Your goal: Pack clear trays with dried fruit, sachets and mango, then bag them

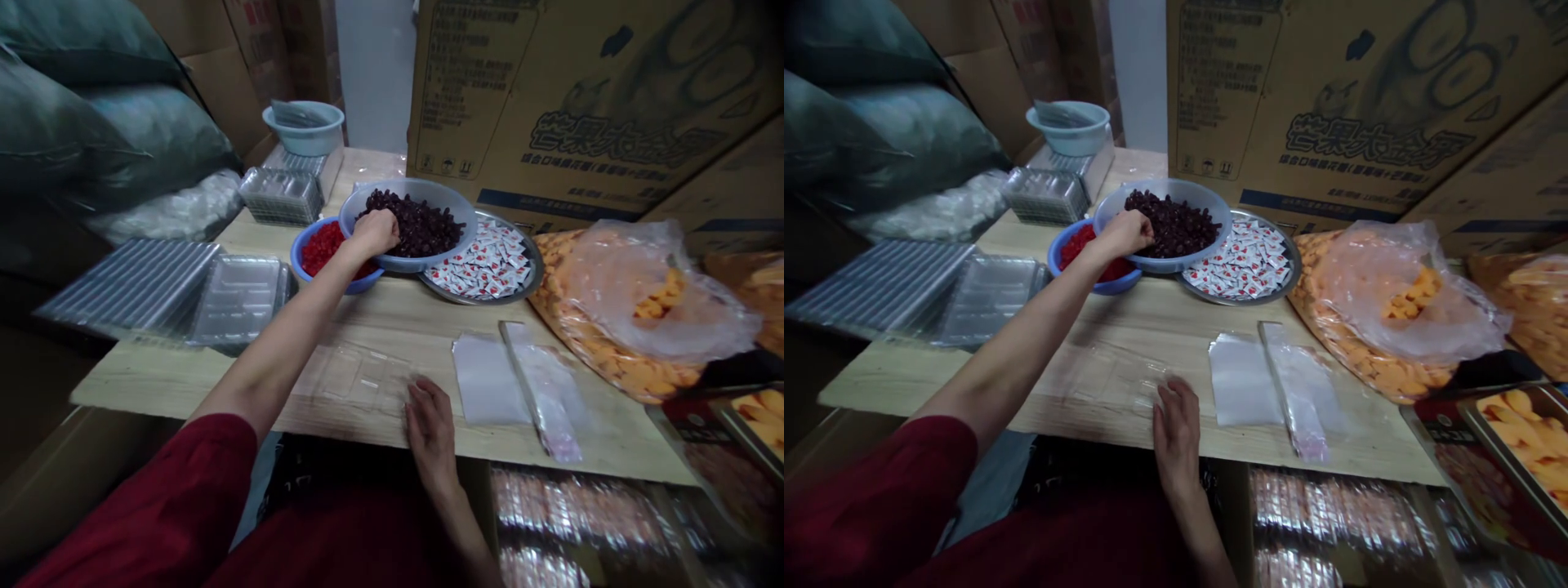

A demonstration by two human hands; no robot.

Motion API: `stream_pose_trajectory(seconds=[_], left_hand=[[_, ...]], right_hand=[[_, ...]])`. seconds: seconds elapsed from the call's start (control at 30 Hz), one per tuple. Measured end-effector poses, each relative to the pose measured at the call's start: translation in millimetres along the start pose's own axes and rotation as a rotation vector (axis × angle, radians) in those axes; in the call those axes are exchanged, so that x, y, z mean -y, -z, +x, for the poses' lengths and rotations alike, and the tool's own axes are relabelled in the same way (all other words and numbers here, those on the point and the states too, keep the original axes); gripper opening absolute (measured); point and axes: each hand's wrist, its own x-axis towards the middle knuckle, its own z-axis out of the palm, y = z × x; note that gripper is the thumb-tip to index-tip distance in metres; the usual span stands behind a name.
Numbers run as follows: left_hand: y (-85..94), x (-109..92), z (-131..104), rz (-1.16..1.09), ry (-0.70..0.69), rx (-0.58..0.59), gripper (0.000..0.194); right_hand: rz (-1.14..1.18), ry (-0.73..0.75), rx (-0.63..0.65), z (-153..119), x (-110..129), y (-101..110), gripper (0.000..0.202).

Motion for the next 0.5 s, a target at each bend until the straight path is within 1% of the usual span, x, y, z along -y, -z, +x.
stream_pose_trajectory(seconds=[0.07, 0.13, 0.17, 0.2, 0.23, 0.27, 0.3, 0.37, 0.43, 0.47, 0.5], left_hand=[[-1.8, 9.0, -1.6, -0.086, -0.056, -0.12, 0.007], [-1.3, 15.1, -13.1, -0.205, -0.088, -0.272, 0.011], [-0.2, 15.6, -23.6, -0.27, -0.095, -0.333, 0.014], [1.3, 13.8, -37.4, -0.337, -0.098, -0.369, 0.018], [2.5, 9.9, -54.7, -0.407, -0.107, -0.363, 0.021], [2.8, 4.3, -74.9, -0.475, -0.124, -0.319, 0.023], [1.2, -2.2, -97.3, -0.535, -0.146, -0.237, 0.024], [-9.6, -14.4, -143.4, -0.624, -0.246, 0.029, 0.019], [-30.8, -21.3, -182.4, -0.614, -0.355, 0.27, 0.011], [-43.6, -22.1, -197.0, -0.578, -0.393, 0.358, 0.01], [-56.6, -21.5, -207.8, -0.54, -0.412, 0.407, 0.01]], right_hand=[[-0.003, 0.009, 0.011, -4.8, 0.4, 3.4, 0.033], [-0.001, 0.036, 0.015, -9.5, 0.6, 6.2, 0.034], [-0.001, 0.052, 0.02, -11.9, 0.4, 7.3, 0.035], [-0.002, 0.069, 0.033, -14.4, -0.2, 8.1, 0.036], [-0.005, 0.085, 0.054, -16.9, -1.1, 8.7, 0.037], [-0.012, 0.101, 0.084, -19.4, -2.2, 9.1, 0.038], [-0.024, 0.117, 0.119, -21.7, -3.5, 9.5, 0.038], [-0.058, 0.149, 0.191, -25.4, -6.1, 9.9, 0.039], [-0.095, 0.163, 0.236, -27.3, -8.0, 10.5, 0.038], [-0.11, 0.163, 0.249, -27.6, -8.6, 10.9, 0.038], [-0.119, 0.159, 0.256, -27.5, -9.0, 11.5, 0.037]])
